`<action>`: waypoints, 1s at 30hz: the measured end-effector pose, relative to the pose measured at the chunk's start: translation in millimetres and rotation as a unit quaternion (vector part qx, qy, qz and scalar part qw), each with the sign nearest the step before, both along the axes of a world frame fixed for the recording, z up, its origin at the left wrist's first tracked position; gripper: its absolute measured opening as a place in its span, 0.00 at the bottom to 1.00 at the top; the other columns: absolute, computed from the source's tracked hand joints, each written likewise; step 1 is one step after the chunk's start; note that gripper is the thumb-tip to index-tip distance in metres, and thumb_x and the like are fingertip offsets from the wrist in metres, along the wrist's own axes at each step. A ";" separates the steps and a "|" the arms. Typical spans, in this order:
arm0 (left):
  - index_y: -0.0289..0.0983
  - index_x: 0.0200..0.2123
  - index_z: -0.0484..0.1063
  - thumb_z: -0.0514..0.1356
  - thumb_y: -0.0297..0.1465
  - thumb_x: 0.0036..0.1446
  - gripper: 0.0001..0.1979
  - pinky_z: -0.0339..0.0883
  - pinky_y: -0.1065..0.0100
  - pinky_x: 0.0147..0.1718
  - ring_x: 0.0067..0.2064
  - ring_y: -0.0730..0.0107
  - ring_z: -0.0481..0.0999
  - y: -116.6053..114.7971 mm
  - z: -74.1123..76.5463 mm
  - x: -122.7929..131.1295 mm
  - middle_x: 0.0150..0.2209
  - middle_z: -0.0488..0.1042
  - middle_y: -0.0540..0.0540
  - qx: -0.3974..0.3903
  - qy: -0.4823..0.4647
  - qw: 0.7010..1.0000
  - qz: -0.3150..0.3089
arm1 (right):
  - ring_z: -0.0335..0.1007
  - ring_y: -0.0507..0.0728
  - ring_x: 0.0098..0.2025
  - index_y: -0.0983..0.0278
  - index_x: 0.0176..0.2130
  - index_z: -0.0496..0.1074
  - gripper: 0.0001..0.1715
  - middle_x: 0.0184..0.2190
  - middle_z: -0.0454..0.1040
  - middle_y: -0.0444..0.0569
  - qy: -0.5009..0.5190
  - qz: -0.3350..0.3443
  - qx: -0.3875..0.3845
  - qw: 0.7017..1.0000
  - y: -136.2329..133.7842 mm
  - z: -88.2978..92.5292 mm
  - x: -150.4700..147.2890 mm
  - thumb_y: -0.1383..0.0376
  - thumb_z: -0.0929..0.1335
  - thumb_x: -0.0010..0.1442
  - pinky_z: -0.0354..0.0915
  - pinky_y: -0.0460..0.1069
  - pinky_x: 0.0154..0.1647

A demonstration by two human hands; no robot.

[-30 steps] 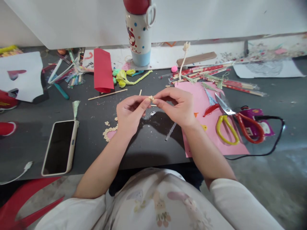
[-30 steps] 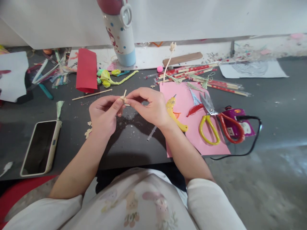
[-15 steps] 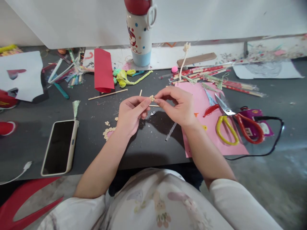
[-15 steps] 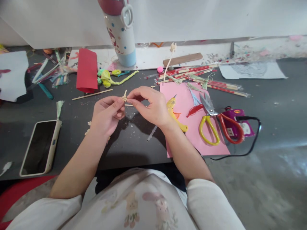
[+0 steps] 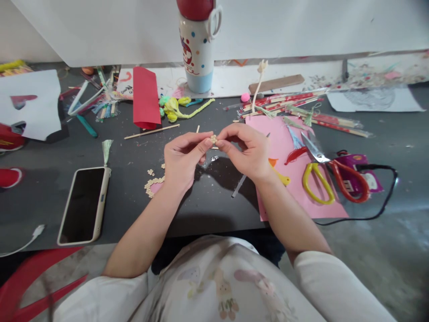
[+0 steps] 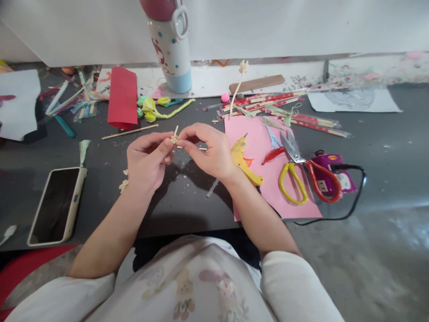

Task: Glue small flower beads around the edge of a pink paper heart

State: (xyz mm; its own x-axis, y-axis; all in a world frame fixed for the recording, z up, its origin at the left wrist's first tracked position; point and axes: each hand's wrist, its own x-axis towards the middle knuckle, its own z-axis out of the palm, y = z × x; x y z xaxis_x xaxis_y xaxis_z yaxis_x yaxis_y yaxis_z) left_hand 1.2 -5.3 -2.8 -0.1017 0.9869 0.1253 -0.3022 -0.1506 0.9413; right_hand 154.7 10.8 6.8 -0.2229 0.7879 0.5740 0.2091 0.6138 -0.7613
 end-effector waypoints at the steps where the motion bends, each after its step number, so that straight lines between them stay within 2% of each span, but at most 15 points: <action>1: 0.48 0.31 0.82 0.74 0.40 0.44 0.09 0.58 0.75 0.16 0.19 0.84 0.65 -0.3 -0.3 0.2 0.28 0.79 0.53 0.003 0.000 1.000 0.002 | 0.72 0.50 0.33 0.62 0.34 0.74 0.03 0.31 0.78 0.44 0.003 0.000 0.003 1.000 -0.4 0.0 -0.5 0.65 0.70 0.62 0.70 0.47 0.34; 8: 0.49 0.32 0.83 0.73 0.37 0.47 0.06 0.61 0.75 0.16 0.20 0.83 0.67 -2.1 -0.8 0.2 0.31 0.80 0.53 0.031 0.005 0.999 0.006 | 0.73 0.49 0.33 0.63 0.34 0.74 0.01 0.31 0.78 0.44 0.035 0.004 0.001 0.999 -1.4 -2.3 -3.2 0.67 0.71 0.60 0.71 0.46 0.35; 15: 0.46 0.36 0.81 0.71 0.36 0.52 0.07 0.66 0.78 0.20 0.23 0.82 0.72 -3.6 -0.4 -2.1 0.35 0.80 0.52 0.086 0.072 0.993 0.032 | 0.76 0.51 0.33 0.62 0.34 0.76 0.04 0.32 0.79 0.44 0.071 -0.014 -0.068 0.995 0.8 -4.3 -5.6 0.64 0.73 0.57 0.74 0.47 0.35; 19: 0.45 0.36 0.81 0.70 0.35 0.53 0.06 0.68 0.78 0.20 0.25 0.82 0.73 -3.3 -2.1 -3.3 0.36 0.78 0.52 0.115 0.089 0.989 0.043 | 0.76 0.50 0.33 0.62 0.35 0.77 0.03 0.32 0.79 0.45 0.067 0.005 -0.054 0.996 0.4 -3.7 -4.6 0.64 0.72 0.58 0.74 0.47 0.35; 24: 0.44 0.35 0.81 0.70 0.34 0.53 0.05 0.71 0.77 0.21 0.30 0.78 0.76 -4.8 -0.2 -3.6 0.36 0.77 0.50 0.146 0.117 0.981 0.058 | 0.75 0.51 0.33 0.62 0.36 0.77 0.06 0.33 0.79 0.46 0.046 -0.006 -0.049 0.998 -0.5 -3.0 -2.5 0.62 0.72 0.58 0.74 0.48 0.36; 30: 0.45 0.37 0.81 0.70 0.32 0.53 0.06 0.73 0.75 0.24 0.32 0.75 0.78 -6.2 1.5 -2.9 0.38 0.78 0.49 0.176 0.118 0.976 0.042 | 0.74 0.53 0.35 0.59 0.37 0.78 0.05 0.34 0.78 0.45 0.035 -0.017 -0.015 0.999 -0.9 -2.8 1.1 0.61 0.72 0.59 0.74 0.49 0.36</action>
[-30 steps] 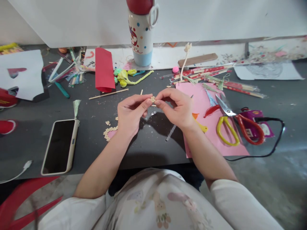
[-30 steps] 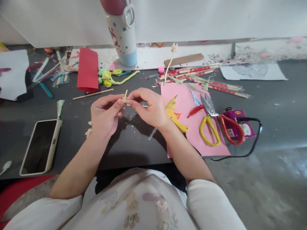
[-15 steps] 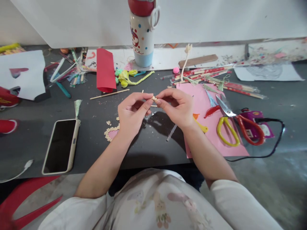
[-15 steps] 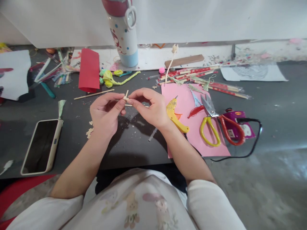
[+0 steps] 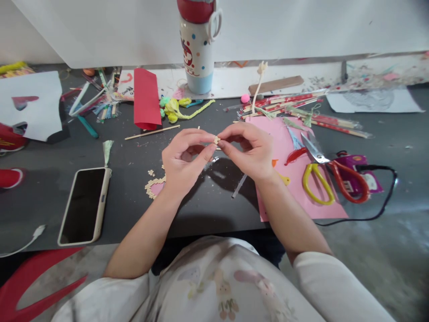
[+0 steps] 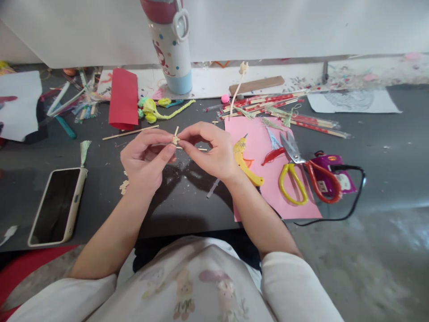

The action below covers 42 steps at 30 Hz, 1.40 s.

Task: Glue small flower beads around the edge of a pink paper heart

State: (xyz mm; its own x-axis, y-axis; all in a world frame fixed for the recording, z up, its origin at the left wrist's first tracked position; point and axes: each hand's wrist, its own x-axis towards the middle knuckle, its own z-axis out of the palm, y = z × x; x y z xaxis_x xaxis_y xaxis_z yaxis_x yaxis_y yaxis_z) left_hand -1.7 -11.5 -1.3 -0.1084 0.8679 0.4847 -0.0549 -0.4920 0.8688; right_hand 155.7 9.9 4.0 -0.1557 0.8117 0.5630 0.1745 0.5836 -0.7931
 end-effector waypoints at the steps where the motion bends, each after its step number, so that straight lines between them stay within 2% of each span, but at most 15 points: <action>1: 0.45 0.37 0.81 0.70 0.32 0.53 0.07 0.73 0.75 0.24 0.31 0.77 0.77 0.0 -0.2 -0.1 0.38 0.78 0.49 -0.002 -0.001 1.000 -0.002 | 0.74 0.53 0.35 0.59 0.37 0.78 0.04 0.34 0.78 0.45 0.001 0.001 0.005 1.000 -0.1 0.0 0.3 0.62 0.72 0.59 0.74 0.49 0.36; 5: 0.45 0.39 0.80 0.70 0.33 0.53 0.09 0.72 0.76 0.22 0.27 0.79 0.75 0.0 -0.9 -1.1 0.39 0.78 0.50 -0.023 0.004 1.000 -0.001 | 0.74 0.53 0.35 0.59 0.36 0.78 0.04 0.33 0.78 0.45 -0.011 -0.006 0.009 1.000 0.1 0.0 0.9 0.62 0.71 0.60 0.73 0.50 0.37; 11: 0.45 0.40 0.81 0.70 0.37 0.52 0.11 0.73 0.73 0.24 0.28 0.77 0.76 0.2 -0.3 -2.6 0.40 0.78 0.49 -0.053 0.022 0.998 -0.012 | 0.74 0.54 0.36 0.59 0.37 0.77 0.04 0.34 0.78 0.45 -0.014 -0.006 0.011 1.000 1.2 0.0 1.4 0.63 0.71 0.60 0.73 0.51 0.38; 26: 0.46 0.40 0.81 0.68 0.35 0.56 0.08 0.74 0.73 0.27 0.30 0.77 0.76 0.1 -0.1 -6.2 0.39 0.79 0.50 0.009 0.108 0.993 0.036 | 0.74 0.53 0.35 0.60 0.33 0.76 0.01 0.32 0.78 0.44 0.011 0.015 -0.006 1.000 3.5 0.1 -0.2 0.64 0.72 0.59 0.72 0.51 0.37; 30: 0.45 0.42 0.81 0.67 0.32 0.57 0.09 0.75 0.73 0.31 0.33 0.76 0.77 0.8 -0.3 -7.8 0.40 0.79 0.50 0.049 0.153 0.985 0.070 | 0.76 0.53 0.37 0.60 0.37 0.77 0.04 0.35 0.79 0.45 0.041 0.042 -0.050 0.997 3.2 -1.1 -0.8 0.63 0.72 0.59 0.74 0.50 0.39; 35: 0.41 0.41 0.80 0.66 0.28 0.57 0.08 0.74 0.76 0.32 0.39 0.74 0.78 1.6 2.8 -7.5 0.38 0.80 0.49 0.131 0.246 0.951 0.134 | 0.77 0.52 0.36 0.61 0.37 0.77 0.07 0.35 0.79 0.45 0.081 0.070 -0.118 0.987 2.3 -1.4 -2.0 0.62 0.73 0.58 0.75 0.49 0.40; 42: 0.39 0.42 0.79 0.65 0.22 0.57 0.11 0.75 0.75 0.35 0.39 0.74 0.79 2.1 2.5 -7.9 0.38 0.80 0.48 0.202 0.292 0.922 0.152 | 0.76 0.51 0.33 0.62 0.34 0.77 0.04 0.32 0.79 0.44 0.088 0.068 -0.163 0.980 2.8 1.7 -2.9 0.63 0.73 0.57 0.75 0.48 0.38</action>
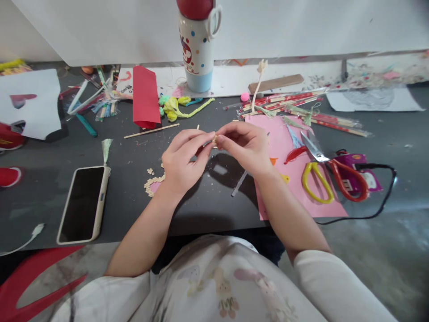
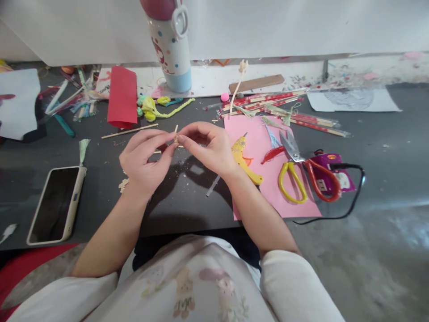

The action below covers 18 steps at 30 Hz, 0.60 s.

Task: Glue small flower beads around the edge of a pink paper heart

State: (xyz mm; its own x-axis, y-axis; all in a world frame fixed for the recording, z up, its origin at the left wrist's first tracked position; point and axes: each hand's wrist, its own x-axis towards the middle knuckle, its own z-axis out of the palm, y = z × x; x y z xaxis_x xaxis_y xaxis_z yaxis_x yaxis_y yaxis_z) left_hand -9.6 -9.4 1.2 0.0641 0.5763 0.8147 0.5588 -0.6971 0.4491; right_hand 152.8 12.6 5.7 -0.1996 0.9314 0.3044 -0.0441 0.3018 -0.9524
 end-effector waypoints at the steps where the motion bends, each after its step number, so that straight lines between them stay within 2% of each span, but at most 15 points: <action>1: 0.39 0.42 0.78 0.65 0.22 0.56 0.11 0.75 0.76 0.35 0.39 0.74 0.79 -0.1 -0.4 -0.1 0.38 0.80 0.48 0.001 0.000 1.000 -0.001 | 0.76 0.51 0.33 0.62 0.34 0.77 0.04 0.32 0.79 0.45 0.004 0.001 -0.003 1.000 0.2 -0.1 -0.1 0.63 0.73 0.57 0.75 0.48 0.38; 18: 0.38 0.41 0.79 0.65 0.23 0.56 0.09 0.74 0.75 0.32 0.37 0.74 0.78 0.1 1.7 1.7 0.37 0.80 0.48 -0.004 -0.011 1.000 0.006 | 0.75 0.50 0.32 0.60 0.36 0.78 0.05 0.31 0.79 0.44 0.040 0.034 -0.030 0.998 0.8 -1.6 0.7 0.61 0.72 0.59 0.75 0.49 0.37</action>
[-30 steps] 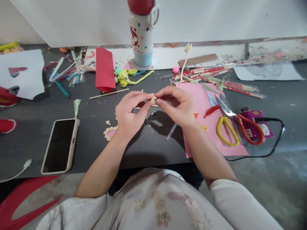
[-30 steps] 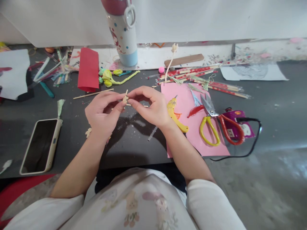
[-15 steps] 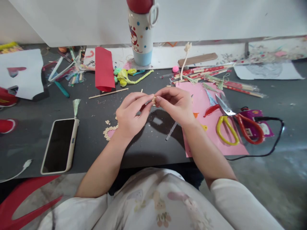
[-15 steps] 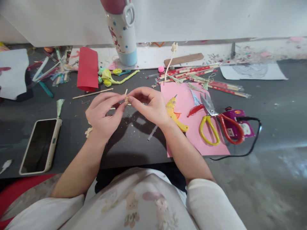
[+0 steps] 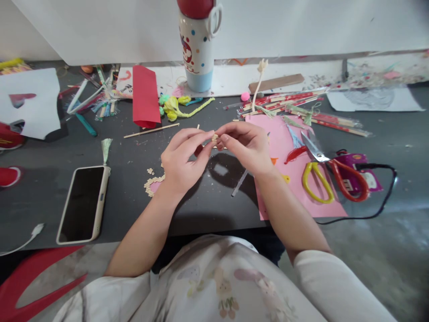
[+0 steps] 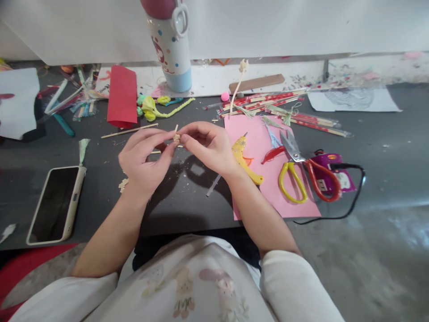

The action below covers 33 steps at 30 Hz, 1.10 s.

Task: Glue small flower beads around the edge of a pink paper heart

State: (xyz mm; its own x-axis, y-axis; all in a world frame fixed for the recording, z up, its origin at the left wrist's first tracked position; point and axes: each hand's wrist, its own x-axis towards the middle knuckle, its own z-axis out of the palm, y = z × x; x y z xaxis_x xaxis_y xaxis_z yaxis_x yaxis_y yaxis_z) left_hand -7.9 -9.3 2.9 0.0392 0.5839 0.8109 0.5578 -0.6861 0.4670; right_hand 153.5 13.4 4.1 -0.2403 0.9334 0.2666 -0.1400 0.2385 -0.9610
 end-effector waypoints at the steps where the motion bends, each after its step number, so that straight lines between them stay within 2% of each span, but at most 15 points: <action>1: 0.38 0.41 0.79 0.66 0.23 0.56 0.09 0.74 0.75 0.32 0.37 0.74 0.78 -0.1 0.1 0.1 0.37 0.80 0.48 -0.001 -0.002 1.000 -0.001 | 0.75 0.50 0.32 0.60 0.36 0.78 0.06 0.31 0.79 0.43 -0.001 0.000 -0.001 1.000 0.0 0.3 0.3 0.61 0.72 0.59 0.75 0.48 0.37; 8: 0.39 0.41 0.79 0.66 0.25 0.56 0.09 0.73 0.76 0.30 0.35 0.76 0.77 -0.4 -0.3 -0.2 0.37 0.79 0.49 -0.019 -0.019 1.000 0.009 | 0.76 0.52 0.33 0.60 0.37 0.77 0.11 0.33 0.79 0.44 -0.020 0.000 0.004 1.000 -1.1 3.2 1.4 0.55 0.71 0.59 0.75 0.49 0.36; 13: 0.40 0.41 0.78 0.66 0.27 0.57 0.08 0.72 0.76 0.30 0.33 0.78 0.76 -0.8 -0.3 -0.4 0.38 0.79 0.49 -0.018 -0.008 1.000 0.021 | 0.75 0.51 0.34 0.61 0.37 0.78 0.11 0.34 0.79 0.44 -0.003 0.004 -0.007 1.000 -1.1 3.7 1.6 0.56 0.73 0.58 0.74 0.48 0.38; 19: 0.40 0.42 0.77 0.64 0.26 0.59 0.08 0.73 0.76 0.30 0.38 0.74 0.78 -1.5 -2.6 -1.2 0.38 0.79 0.48 0.011 0.033 0.999 0.029 | 0.70 0.48 0.28 0.63 0.29 0.75 0.17 0.27 0.76 0.43 -0.025 -0.017 -0.022 0.999 0.2 6.5 -1.0 0.54 0.77 0.50 0.70 0.45 0.31; 25: 0.39 0.43 0.77 0.64 0.24 0.58 0.10 0.74 0.74 0.33 0.38 0.73 0.79 -0.9 -4.4 -2.6 0.37 0.79 0.48 0.042 0.059 0.997 0.030 | 0.69 0.49 0.28 0.63 0.30 0.75 0.13 0.27 0.75 0.44 -0.048 -0.028 -0.021 0.998 1.8 3.5 -1.8 0.57 0.75 0.52 0.70 0.47 0.32; 29: 0.40 0.42 0.77 0.64 0.26 0.59 0.07 0.73 0.75 0.30 0.36 0.74 0.78 -1.1 -4.5 -2.7 0.37 0.79 0.48 0.028 0.063 0.997 0.042 | 0.68 0.49 0.28 0.63 0.30 0.74 0.08 0.27 0.74 0.43 -0.050 -0.020 -0.013 0.998 2.3 2.9 -1.5 0.61 0.73 0.55 0.69 0.46 0.33; 33: 0.40 0.41 0.76 0.64 0.26 0.58 0.07 0.71 0.77 0.28 0.32 0.77 0.75 -1.5 -3.6 -1.2 0.37 0.78 0.49 0.016 0.030 0.999 0.024 | 0.67 0.48 0.28 0.63 0.30 0.72 0.05 0.26 0.72 0.42 -0.044 -0.008 0.002 0.999 2.7 2.6 -1.3 0.65 0.71 0.56 0.67 0.45 0.32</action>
State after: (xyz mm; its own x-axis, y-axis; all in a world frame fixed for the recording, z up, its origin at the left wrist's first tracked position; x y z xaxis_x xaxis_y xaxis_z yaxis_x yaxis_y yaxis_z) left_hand -9.1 -10.8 -0.7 0.0619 0.5604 0.8259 0.6166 -0.6722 0.4099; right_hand 152.1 16.2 6.7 -0.2477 0.9364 0.2485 -0.0507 0.2436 -0.9686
